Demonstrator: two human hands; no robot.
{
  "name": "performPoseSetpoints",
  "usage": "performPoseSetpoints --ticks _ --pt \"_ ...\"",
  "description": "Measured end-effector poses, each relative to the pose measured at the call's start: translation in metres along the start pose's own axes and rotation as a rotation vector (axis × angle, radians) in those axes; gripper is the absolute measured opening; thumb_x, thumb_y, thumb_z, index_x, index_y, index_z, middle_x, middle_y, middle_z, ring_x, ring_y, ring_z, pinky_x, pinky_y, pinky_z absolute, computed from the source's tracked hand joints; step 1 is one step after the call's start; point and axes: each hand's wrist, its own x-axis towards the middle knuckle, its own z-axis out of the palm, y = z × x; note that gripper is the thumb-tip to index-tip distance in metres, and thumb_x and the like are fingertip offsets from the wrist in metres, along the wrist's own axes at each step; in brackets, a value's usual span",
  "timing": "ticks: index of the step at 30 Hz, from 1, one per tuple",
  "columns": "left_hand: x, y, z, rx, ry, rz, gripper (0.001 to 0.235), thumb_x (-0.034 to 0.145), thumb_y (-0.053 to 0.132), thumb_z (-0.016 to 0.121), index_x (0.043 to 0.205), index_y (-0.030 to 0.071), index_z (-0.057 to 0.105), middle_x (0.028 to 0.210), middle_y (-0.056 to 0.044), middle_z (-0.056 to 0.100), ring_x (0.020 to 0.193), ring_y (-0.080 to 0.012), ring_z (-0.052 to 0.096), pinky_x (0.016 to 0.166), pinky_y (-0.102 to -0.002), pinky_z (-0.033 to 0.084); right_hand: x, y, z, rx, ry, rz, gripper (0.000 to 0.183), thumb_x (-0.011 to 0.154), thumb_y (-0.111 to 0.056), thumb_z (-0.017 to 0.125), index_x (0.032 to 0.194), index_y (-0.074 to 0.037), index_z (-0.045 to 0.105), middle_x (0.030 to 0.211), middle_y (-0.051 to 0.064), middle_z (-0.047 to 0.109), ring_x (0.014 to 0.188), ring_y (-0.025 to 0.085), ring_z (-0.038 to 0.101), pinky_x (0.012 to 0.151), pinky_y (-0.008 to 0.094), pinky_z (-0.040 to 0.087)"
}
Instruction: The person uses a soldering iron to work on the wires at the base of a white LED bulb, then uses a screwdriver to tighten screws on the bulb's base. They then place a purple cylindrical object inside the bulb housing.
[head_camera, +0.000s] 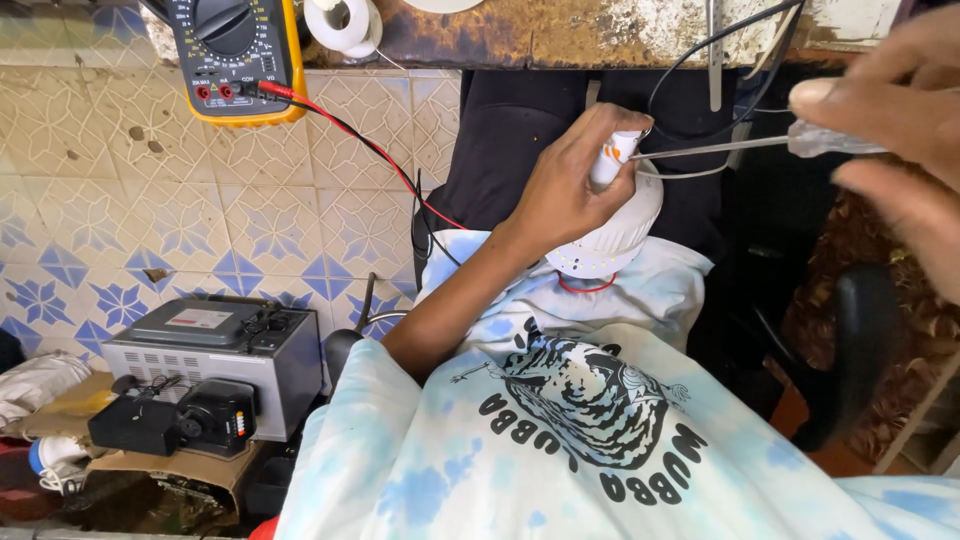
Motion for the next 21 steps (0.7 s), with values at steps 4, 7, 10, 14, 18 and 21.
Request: performPoseSetpoints --ticks 4,7,10,14,18,21 --pt "0.000 0.000 0.000 -0.024 -0.009 -0.002 0.032 0.099 0.005 0.059 0.130 0.011 0.055 0.126 -0.005 0.063 0.121 -0.0235 0.066 0.099 -0.035 0.056 -0.021 0.018 0.045 0.428 0.076 0.119 0.063 0.102 -0.019 0.055 0.157 0.009 0.046 0.157 0.032 0.044 0.143 0.049 0.045 0.123 0.059 0.040" --pt "0.001 -0.001 -0.001 -0.022 -0.005 -0.004 0.033 0.099 0.005 0.059 0.130 0.011 0.055 0.126 -0.005 0.063 0.119 -0.0236 0.066 0.098 -0.035 0.055 -0.005 0.001 0.013 0.204 0.091 0.084 0.078 0.096 -0.024 0.074 0.161 0.014 0.056 0.151 0.036 0.059 0.129 0.049 0.058 0.112 0.056 0.048" --pt "0.001 0.003 -0.002 -0.009 -0.006 -0.017 0.032 0.098 0.006 0.059 0.129 0.010 0.056 0.124 -0.005 0.063 0.117 -0.0236 0.067 0.096 -0.035 0.055 -0.003 -0.005 0.005 0.276 0.077 0.072 0.066 0.105 -0.021 0.059 0.165 0.005 0.054 0.142 0.026 0.055 0.111 0.039 0.052 0.097 0.047 0.043" --pt "0.001 0.003 -0.002 0.000 -0.019 -0.017 0.031 0.098 0.007 0.058 0.129 0.010 0.056 0.124 -0.006 0.064 0.117 -0.0238 0.066 0.096 -0.036 0.055 -0.019 0.016 0.049 0.383 0.122 0.220 0.064 0.104 -0.010 0.074 0.157 0.020 0.055 0.146 0.044 0.061 0.099 0.047 0.064 0.088 0.050 0.053" --pt "0.001 0.003 -0.002 0.002 -0.015 -0.029 0.031 0.098 0.008 0.057 0.130 0.010 0.056 0.125 -0.005 0.064 0.118 -0.0237 0.066 0.096 -0.036 0.055 -0.013 0.004 0.020 -0.255 0.022 0.108 0.106 0.090 -0.073 0.058 0.164 0.002 0.064 0.140 0.018 0.076 0.113 0.026 0.074 0.105 0.032 0.059" --pt "0.002 0.002 -0.002 -0.010 -0.014 -0.013 0.031 0.098 0.007 0.058 0.129 0.011 0.056 0.124 -0.005 0.064 0.115 -0.0225 0.067 0.091 -0.034 0.056 -0.016 0.013 0.032 0.324 0.060 0.068 0.057 0.111 -0.020 0.045 0.163 0.002 0.051 0.149 0.027 0.053 0.120 0.043 0.053 0.107 0.054 0.044"
